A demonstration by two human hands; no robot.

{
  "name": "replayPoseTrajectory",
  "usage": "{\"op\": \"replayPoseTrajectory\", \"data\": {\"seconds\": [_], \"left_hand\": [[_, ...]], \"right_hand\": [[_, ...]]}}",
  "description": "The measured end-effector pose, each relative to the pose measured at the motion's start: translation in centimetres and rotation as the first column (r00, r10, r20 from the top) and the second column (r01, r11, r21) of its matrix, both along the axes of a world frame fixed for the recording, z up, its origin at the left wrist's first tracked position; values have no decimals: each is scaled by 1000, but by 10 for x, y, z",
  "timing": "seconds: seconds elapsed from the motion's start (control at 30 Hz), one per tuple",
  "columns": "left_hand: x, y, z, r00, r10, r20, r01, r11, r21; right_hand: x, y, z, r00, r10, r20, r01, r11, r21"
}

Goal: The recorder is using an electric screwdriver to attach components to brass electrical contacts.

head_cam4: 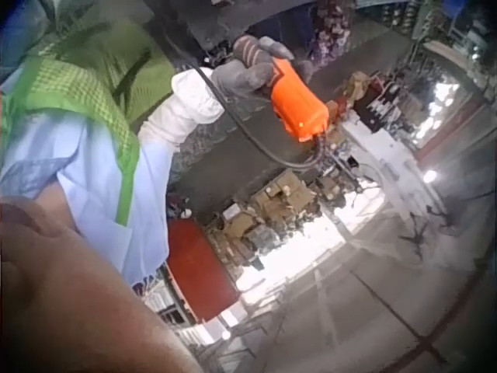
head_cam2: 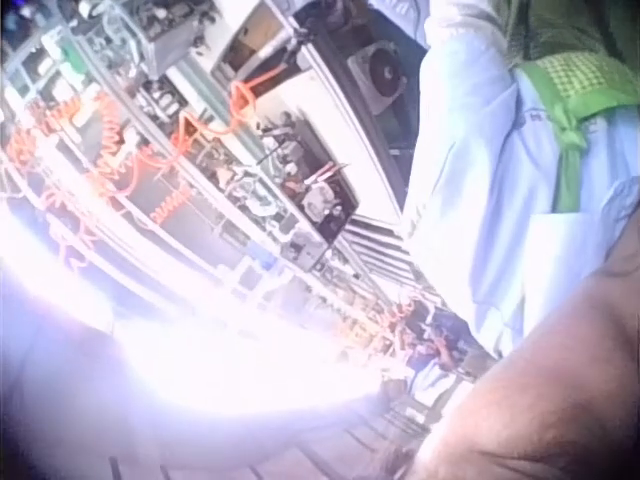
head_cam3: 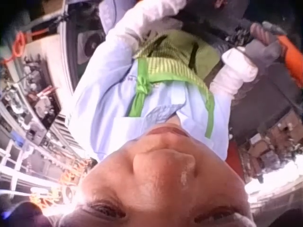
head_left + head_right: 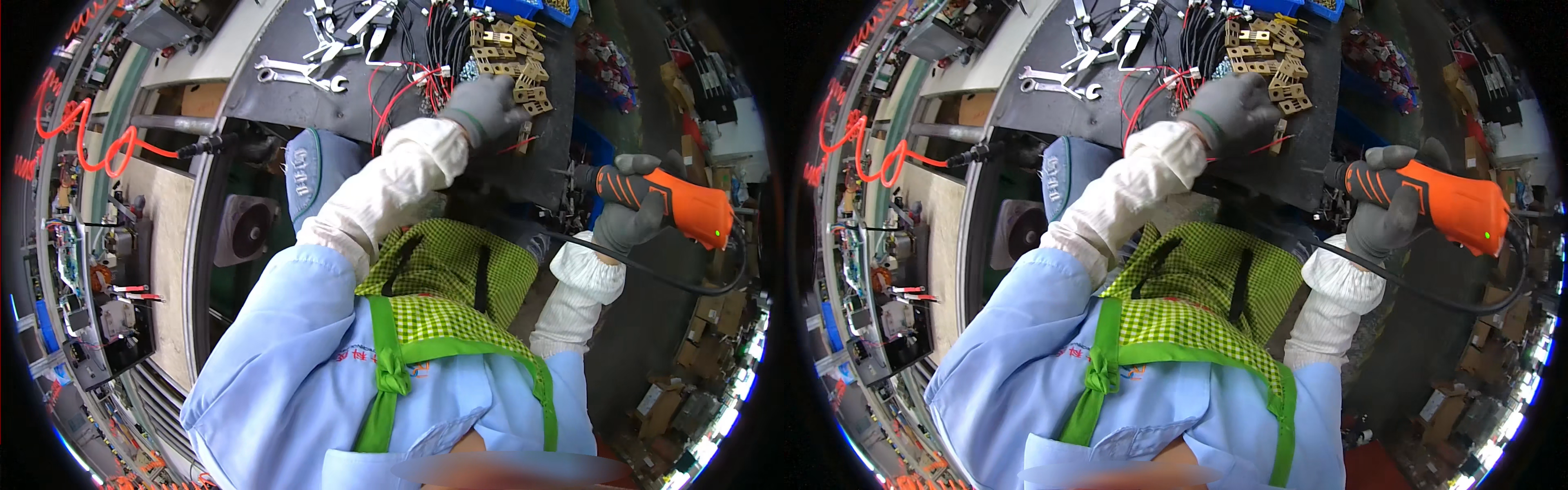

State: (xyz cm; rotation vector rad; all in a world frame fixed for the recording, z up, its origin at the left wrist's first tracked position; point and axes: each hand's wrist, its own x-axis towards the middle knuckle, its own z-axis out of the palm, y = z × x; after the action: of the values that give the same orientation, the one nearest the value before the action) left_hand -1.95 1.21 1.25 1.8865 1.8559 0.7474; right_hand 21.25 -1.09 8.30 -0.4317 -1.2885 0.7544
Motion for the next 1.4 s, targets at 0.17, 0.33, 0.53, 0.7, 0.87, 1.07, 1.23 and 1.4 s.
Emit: {"op": "replayPoseTrajectory", "data": {"seconds": [0.17, 0.33, 0.53, 0.7, 0.87, 1.07, 1.23, 1.4], "left_hand": [[-48, 38, -14, 971, -11, -240, 50, 986, 157], [-50, 61, -18, 842, -195, -502, 209, 977, -29], [-48, 63, -5, 696, -360, -622, 313, 931, -189], [-49, 59, 1, 747, -295, -596, 342, 939, -36], [-45, 44, -2, 955, -196, 224, 76, 888, 454], [6, -16, 22, 137, -132, 982, 146, 983, 112], [32, -40, 15, -366, 188, 912, 488, 873, 16], [48, -53, 11, -620, 405, 672, 576, 817, 38]], "right_hand": [[-13, -10, -10, 999, 37, 2, -36, 995, -88], [-14, -9, -24, 992, 121, 43, -111, 977, -182], [-21, -11, 0, 969, 197, 146, -140, 933, -331], [-12, -9, 2, 953, 203, 225, -108, 921, -375], [-7, -23, -7, 998, -25, 63, 35, 986, -163], [4, -31, 28, 980, -180, -83, 190, 973, 130], [8, -36, 38, 983, -41, -178, 105, 923, 369], [0, -44, 41, 972, -94, -214, 180, 886, 428]]}}
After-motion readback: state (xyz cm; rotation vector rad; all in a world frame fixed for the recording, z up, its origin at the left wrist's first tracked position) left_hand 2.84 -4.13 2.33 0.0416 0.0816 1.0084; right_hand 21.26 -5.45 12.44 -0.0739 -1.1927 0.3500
